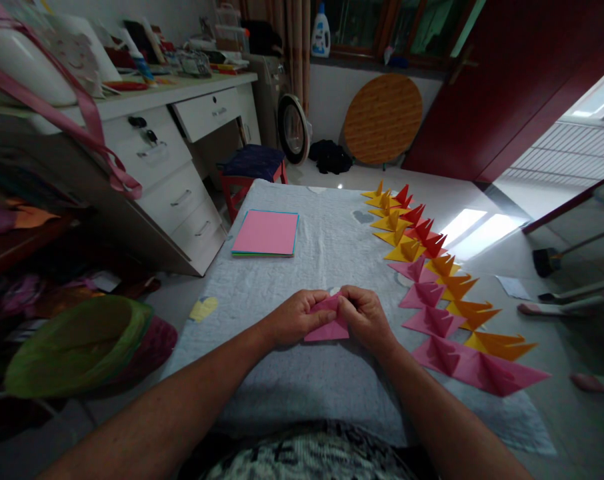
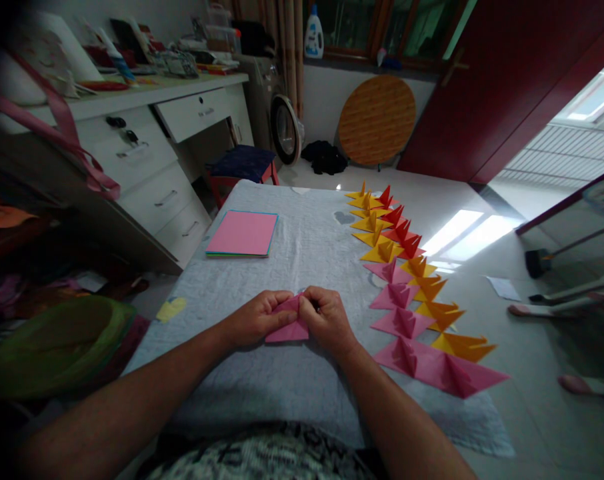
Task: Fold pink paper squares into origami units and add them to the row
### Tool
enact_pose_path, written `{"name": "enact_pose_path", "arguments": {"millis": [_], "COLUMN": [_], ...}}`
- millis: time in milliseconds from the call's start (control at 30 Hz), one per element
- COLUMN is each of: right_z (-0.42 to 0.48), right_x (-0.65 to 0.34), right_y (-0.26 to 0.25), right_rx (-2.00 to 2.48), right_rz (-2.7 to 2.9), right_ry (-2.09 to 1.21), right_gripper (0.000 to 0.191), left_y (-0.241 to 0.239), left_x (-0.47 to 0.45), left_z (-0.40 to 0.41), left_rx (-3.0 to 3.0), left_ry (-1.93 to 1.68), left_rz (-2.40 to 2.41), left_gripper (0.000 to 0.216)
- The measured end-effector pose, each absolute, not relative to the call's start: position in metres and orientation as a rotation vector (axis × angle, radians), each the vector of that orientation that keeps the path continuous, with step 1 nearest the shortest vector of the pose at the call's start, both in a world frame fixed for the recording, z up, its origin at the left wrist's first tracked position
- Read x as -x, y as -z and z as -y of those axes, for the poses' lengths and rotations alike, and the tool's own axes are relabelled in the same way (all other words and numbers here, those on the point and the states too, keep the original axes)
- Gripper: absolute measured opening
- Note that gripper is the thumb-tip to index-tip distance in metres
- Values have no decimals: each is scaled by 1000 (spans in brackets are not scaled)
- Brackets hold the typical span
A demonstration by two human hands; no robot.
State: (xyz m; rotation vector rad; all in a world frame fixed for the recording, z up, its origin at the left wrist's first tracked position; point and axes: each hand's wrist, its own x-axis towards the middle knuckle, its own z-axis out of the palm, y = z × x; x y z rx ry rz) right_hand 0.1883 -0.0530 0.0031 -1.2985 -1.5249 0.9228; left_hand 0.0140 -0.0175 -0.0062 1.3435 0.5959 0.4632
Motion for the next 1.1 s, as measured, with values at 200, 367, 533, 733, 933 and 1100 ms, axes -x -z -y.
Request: {"name": "enact_pose_path", "arguments": {"millis": [200,367,533,733,933,1100], "right_z": [51,53,52,53,53,55], "right_x": [-190,-189,-187,-188,-188,-189], "right_y": [-2,1,7,6,1,-3], "right_rx": [1262,1216,1299,1237,1264,1267], "right_rz": [1361,1465,1501,1441,1422,1432], "right_ry": [-1079,-1141,-1094,-1125,-1096,-963], "right_gripper": [49,36,27,28,27,33], "left_y": [7,6,1,-1,-2,-3], "left_x": [-13,-14,-16,-14,-14,-16], "left_z": [17,16,17,18,19,19], "left_rx": [-1307,-1441,-1556,-1569,-1606,-1574], "left_ry": [-475,-561,-620,-590,-546,-543], "left_rz": [-638,-756,-830,-817,-809,-810], "left_gripper": [40,39,33,35,34,35]}}
